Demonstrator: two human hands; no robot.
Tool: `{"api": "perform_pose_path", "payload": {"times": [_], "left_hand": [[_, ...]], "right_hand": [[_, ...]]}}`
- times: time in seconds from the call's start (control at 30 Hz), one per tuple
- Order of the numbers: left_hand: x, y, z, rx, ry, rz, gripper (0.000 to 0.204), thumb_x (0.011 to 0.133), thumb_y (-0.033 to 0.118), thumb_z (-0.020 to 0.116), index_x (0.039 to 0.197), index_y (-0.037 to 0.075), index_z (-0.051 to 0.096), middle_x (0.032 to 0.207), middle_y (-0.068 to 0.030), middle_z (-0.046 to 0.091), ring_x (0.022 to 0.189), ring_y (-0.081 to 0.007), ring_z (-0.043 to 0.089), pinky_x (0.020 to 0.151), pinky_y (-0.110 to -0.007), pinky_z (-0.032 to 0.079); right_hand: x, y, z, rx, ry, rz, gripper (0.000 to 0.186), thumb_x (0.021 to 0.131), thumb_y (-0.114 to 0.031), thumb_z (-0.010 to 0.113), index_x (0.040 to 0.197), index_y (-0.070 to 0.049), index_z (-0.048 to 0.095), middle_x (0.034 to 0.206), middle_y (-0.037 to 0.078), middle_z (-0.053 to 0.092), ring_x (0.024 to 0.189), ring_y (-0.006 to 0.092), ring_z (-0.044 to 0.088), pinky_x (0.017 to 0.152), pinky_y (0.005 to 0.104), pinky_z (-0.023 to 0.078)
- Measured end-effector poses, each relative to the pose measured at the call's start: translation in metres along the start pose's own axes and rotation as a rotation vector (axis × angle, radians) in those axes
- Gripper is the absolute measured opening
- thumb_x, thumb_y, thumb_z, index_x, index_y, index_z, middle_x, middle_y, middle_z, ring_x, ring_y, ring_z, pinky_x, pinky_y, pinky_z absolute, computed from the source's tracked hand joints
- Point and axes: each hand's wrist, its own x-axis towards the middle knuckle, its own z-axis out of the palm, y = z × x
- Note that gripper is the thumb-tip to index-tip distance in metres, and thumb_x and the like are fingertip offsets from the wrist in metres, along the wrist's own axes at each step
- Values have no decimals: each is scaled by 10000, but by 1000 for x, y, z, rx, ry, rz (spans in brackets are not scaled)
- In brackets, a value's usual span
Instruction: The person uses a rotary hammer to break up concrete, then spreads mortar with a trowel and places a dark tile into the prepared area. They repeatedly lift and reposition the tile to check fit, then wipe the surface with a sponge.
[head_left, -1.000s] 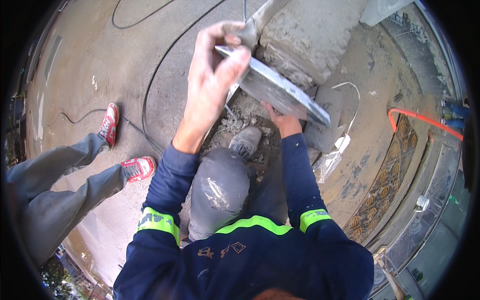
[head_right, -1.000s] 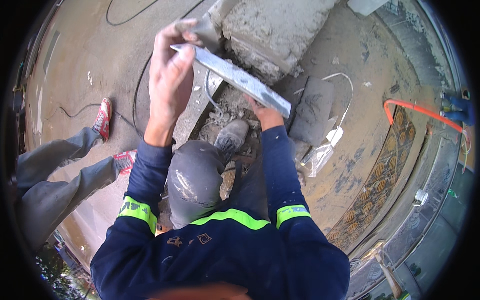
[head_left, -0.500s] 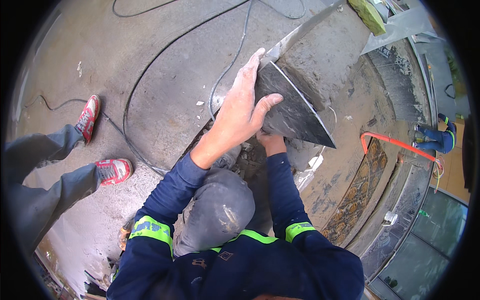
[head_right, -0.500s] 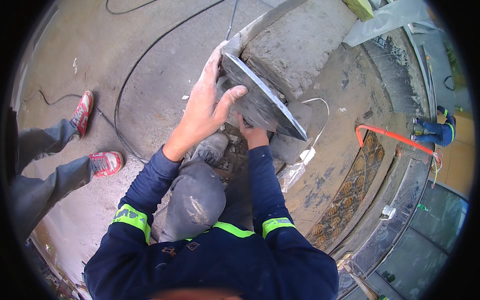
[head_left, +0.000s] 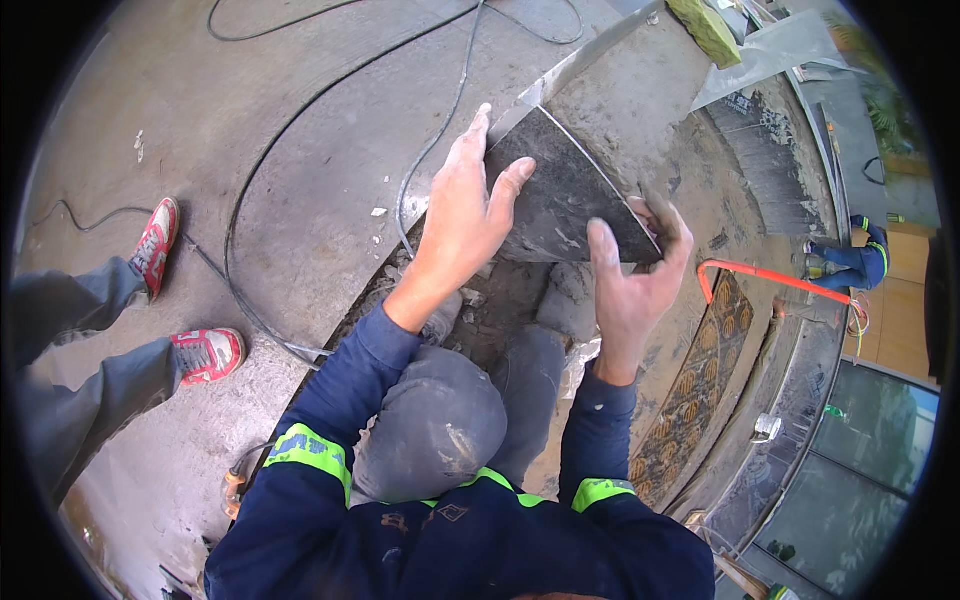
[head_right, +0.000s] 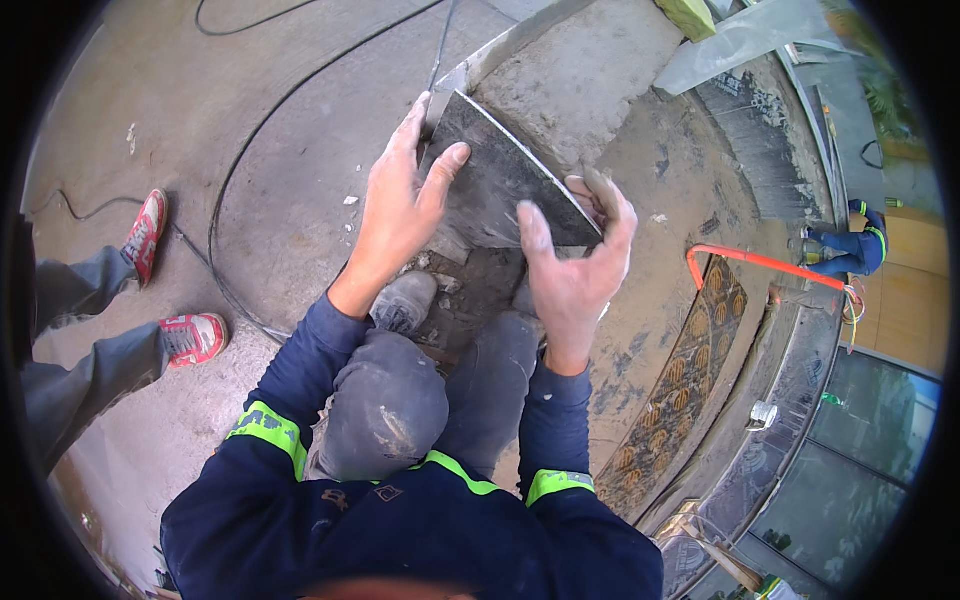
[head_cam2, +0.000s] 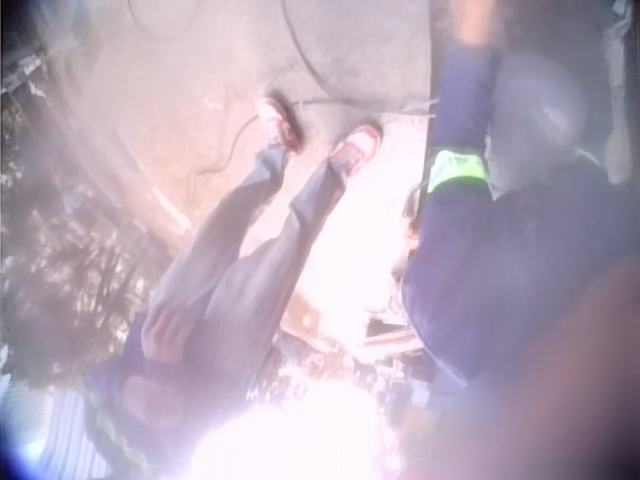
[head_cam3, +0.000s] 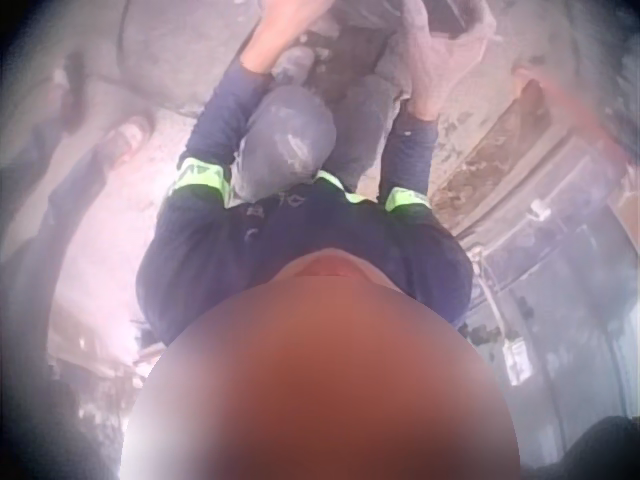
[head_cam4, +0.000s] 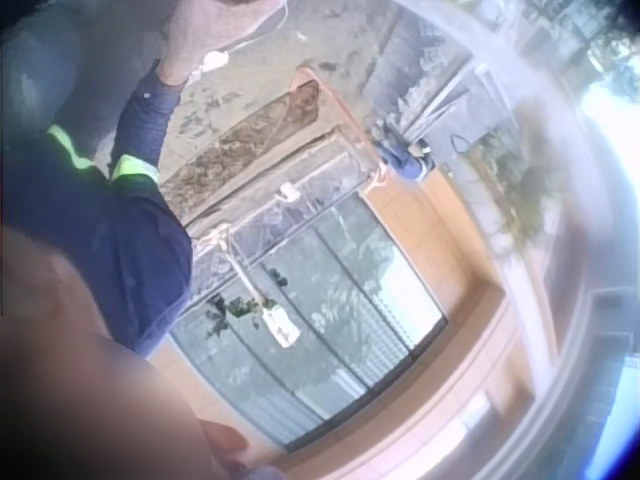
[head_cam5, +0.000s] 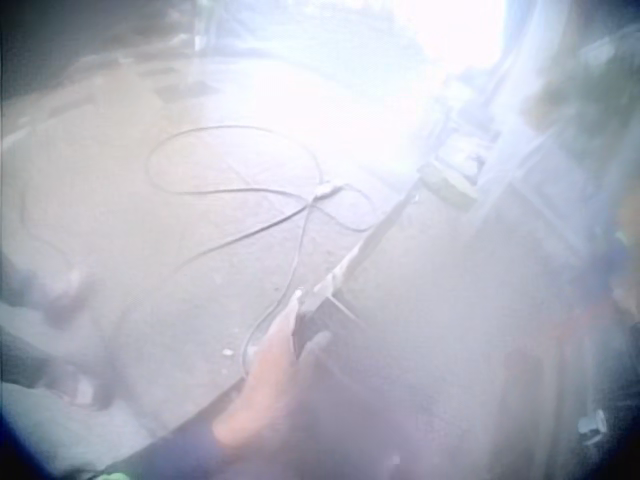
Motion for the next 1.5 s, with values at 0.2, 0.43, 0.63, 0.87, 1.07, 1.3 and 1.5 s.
{"api": "perform_pose_path", "payload": {"times": [0.2,0.43,0.63,0.87,1.07,1.3,1.5], "left_hand": [[-64,-129,21,-296,35,-549,537,1105,320,665,1450,-75,545,1388,-231,684,1301,-289,671,1128,-385,503],[-140,-261,100,-776,-192,-1169,1071,1031,574,706,1704,-29,132,1755,-228,222,1604,-411,289,1215,-639,394],[-139,-280,101,-1163,13,-1262,1189,959,654,732,1728,45,61,1793,-167,120,1655,-440,122,1196,-740,375],[-140,-267,106,-1460,-62,-1491,1506,754,842,792,1736,119,-92,1743,-376,18,1598,-588,182,1206,-777,320],[-139,-266,114,-1713,17,-1500,1397,796,852,743,1741,208,-59,1753,-359,8,1599,-588,181,1246,-748,270],[-126,-269,112,-1732,75,-1522,1304,806,860,715,1746,235,62,1791,-237,103,1626,-535,138,1281,-701,241],[-121,-266,107,-1721,58,-1666,1174,850,770,750,1718,212,191,1731,-263,206,1583,-533,255,1246,-743,267]], "right_hand": [[56,-38,-4,-419,-223,-302,257,847,-97,914,1060,11,817,1025,128,768,886,239,748,803,328,585],[75,-44,14,-516,-396,-388,273,854,-87,892,1098,7,815,1031,142,746,892,275,736,775,341,576],[82,-50,14,-630,-517,-343,306,861,-94,887,1141,2,809,1020,147,746,883,276,734,760,347,574],[84,-53,18,-655,-524,-382,298,865,-60,870,1145,17,803,1029,176,760,943,310,751,845,356,580],[86,-61,28,-750,-630,-419,389,873,-84,875,1231,22,764,1063,197,757,968,325,750,869,370,582],[104,-64,37,-782,-763,-339,462,858,-121,904,1258,48,746,963,179,739,822,290,693,794,343,551],[114,-63,32,-729,-805,-370,425,864,-86,884,1231,85,753,924,160,743,798,253,670,766,318,529]]}}
